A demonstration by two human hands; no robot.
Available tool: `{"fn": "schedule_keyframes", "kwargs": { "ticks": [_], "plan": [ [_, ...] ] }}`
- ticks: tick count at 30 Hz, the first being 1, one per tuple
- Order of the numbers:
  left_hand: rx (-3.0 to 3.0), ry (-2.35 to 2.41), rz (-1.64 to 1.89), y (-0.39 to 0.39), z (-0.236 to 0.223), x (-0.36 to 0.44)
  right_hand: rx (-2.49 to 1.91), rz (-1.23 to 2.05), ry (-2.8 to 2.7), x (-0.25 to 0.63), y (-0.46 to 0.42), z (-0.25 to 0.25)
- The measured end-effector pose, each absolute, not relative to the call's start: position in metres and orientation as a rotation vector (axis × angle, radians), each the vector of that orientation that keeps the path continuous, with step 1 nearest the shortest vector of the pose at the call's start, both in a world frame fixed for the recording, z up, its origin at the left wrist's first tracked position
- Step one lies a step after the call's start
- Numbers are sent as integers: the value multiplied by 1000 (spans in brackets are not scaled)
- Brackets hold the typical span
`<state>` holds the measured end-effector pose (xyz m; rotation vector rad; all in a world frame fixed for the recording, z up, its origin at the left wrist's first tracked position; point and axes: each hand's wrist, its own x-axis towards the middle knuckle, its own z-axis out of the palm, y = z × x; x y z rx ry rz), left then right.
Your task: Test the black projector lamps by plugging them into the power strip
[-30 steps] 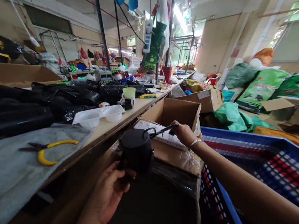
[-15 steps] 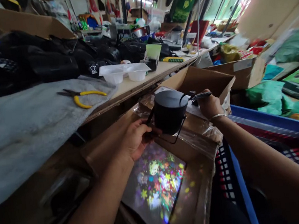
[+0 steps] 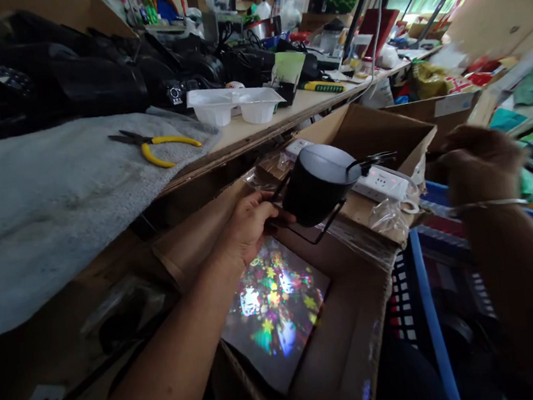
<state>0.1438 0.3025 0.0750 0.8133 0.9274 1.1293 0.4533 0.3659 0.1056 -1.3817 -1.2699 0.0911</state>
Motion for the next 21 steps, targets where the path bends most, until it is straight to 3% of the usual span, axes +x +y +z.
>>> {"fn": "schedule_keyframes", "kwargs": {
  "ticks": [2, 5, 10, 21],
  "plan": [
    [828, 915, 1094, 301, 73, 145, -1145, 56, -1490, 433, 336, 133],
    [812, 844, 1056, 297, 71, 149, -1021, 376, -2013, 392, 309, 162],
    [774, 829, 1041, 294, 67, 153, -1080, 515, -2443, 357, 316, 155],
    [688, 886, 1090, 291, 65, 156, -1157, 82, -2326, 338, 306, 128]
  ]
}}
